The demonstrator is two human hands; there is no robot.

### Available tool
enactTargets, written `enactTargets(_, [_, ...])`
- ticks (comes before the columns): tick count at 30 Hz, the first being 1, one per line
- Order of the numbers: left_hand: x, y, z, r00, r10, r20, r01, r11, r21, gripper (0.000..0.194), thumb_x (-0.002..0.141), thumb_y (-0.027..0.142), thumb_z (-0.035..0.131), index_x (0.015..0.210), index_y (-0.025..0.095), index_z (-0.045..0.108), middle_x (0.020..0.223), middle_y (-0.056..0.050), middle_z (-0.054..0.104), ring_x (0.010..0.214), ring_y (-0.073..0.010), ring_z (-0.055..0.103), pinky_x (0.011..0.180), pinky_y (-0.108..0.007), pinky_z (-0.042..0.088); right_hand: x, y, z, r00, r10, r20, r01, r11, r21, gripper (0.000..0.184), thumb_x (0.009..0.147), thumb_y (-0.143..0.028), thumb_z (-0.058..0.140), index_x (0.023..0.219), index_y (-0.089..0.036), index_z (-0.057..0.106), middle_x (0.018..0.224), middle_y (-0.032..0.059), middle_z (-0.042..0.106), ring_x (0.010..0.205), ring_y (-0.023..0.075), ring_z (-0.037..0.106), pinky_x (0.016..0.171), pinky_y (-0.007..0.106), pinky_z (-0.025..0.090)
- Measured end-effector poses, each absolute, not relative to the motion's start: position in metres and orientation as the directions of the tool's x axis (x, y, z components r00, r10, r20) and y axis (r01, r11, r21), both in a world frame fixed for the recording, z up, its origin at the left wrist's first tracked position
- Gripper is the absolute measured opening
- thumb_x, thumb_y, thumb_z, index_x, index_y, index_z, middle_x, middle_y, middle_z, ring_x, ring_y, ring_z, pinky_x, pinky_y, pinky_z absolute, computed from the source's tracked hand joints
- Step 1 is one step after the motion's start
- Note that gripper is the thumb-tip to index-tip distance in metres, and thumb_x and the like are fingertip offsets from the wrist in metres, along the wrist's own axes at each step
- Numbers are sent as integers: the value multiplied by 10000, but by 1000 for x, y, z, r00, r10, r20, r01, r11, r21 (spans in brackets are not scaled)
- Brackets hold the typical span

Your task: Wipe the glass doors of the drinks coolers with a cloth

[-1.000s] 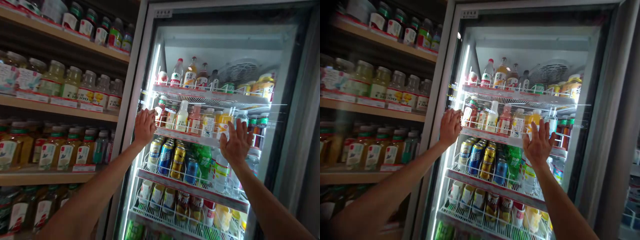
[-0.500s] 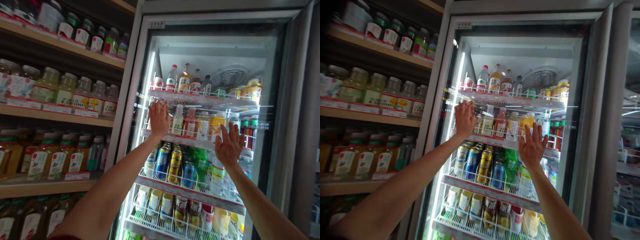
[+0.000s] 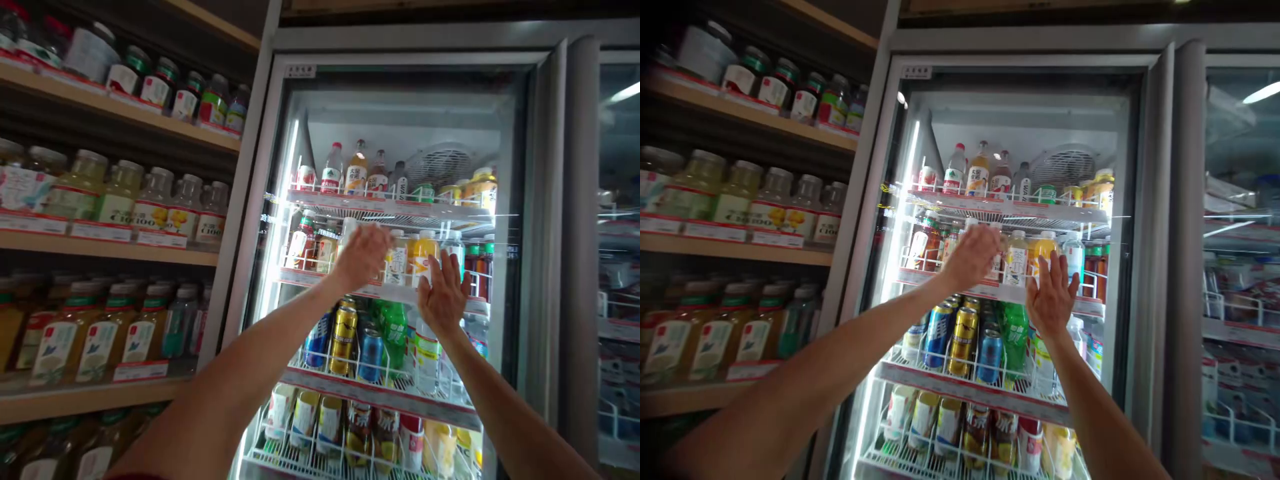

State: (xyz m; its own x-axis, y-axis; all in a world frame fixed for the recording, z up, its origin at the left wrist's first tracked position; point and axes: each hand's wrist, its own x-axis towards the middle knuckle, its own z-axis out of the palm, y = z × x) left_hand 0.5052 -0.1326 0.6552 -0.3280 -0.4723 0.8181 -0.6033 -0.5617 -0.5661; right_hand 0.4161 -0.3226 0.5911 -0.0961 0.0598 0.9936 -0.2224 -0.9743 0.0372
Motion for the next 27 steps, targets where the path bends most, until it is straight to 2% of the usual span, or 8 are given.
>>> enactTargets(2, [499, -141, 639, -428, -688, 586, -510, -351, -785, 445, 857, 287, 376, 1296, 215, 398, 1400, -23, 387, 1336, -227, 257, 1134, -432, 146, 416, -323, 591, -100, 60, 993, -213, -976, 38, 488, 869, -292, 355, 1346, -191, 362, 1417, 109, 364, 1340, 232, 262, 1072, 478, 166])
enactTargets(4, [502, -134, 642, -426, -719, 550, -498, -321, -806, 434, 870, 312, 363, 1295, 234, 400, 1401, -5, 389, 1333, -208, 268, 1135, -410, 155, 415, -324, 591, -100, 64, 993, -207, -977, 42, 493, 868, -276, 349, 1353, -188, 350, 1414, 112, 369, 1340, 229, 262, 1072, 478, 168])
enactTargets(10, [524, -99, 663, -269, -297, 916, -615, -679, -400, 452, 841, 243, 392, 1277, 128, 417, 1396, -130, 371, 1356, -269, 194, 1115, -492, 170, 414, -324, 591, -83, 71, 994, -227, -973, 51, 485, 868, -275, 365, 1345, -191, 362, 1415, 108, 368, 1344, 227, 254, 1071, 476, 186])
enactTargets(14, [508, -112, 588, -533, -697, 479, -417, -277, -866, 443, 850, 237, 399, 1291, 200, 408, 1383, -54, 408, 1353, -220, 216, 1136, -446, 157, 415, -325, 591, -102, 80, 992, -219, -974, 56, 499, 860, -279, 387, 1351, -202, 353, 1411, 99, 377, 1333, 235, 280, 1066, 482, 192])
enactTargets(16, [506, -108, 566, -565, -772, 290, -333, -108, -937, 441, 855, 252, 405, 1295, 227, 405, 1403, -16, 384, 1347, -200, 233, 1143, -418, 161, 416, -326, 591, -117, 87, 989, -209, -976, 61, 509, 854, -279, 403, 1355, -210, 349, 1409, 93, 381, 1326, 240, 295, 1065, 478, 196])
enactTargets(19, [520, -82, 586, -506, -702, 501, -437, -293, -851, 462, 854, 255, 415, 1314, 251, 369, 1385, -3, 409, 1348, -175, 229, 1141, -405, 180, 418, -328, 591, -130, 90, 987, -199, -978, 63, 519, 850, -277, 409, 1362, -226, 338, 1412, 84, 378, 1319, 243, 308, 1063, 476, 202])
enactTargets(24, [540, -58, 609, -292, -236, 927, -619, -692, -371, 513, 858, 177, 349, 1364, 202, 275, 1440, -78, 305, 1375, -219, 141, 1116, -492, 201, 419, -329, 591, -128, 86, 988, -200, -978, 59, 512, 856, -307, 398, 1360, -235, 340, 1413, 84, 377, 1323, 242, 301, 1060, 486, 207])
enactTargets(27, [534, -64, 573, -349, -415, 840, -570, -618, -542, 506, 837, 249, 432, 1333, 210, 339, 1435, -74, 319, 1373, -255, 134, 1099, -506, 226, 418, -328, 590, -127, 95, 987, -213, -975, 67, 510, 856, -347, 403, 1351, -232, 355, 1419, 92, 364, 1327, 257, 288, 1054, 502, 211])
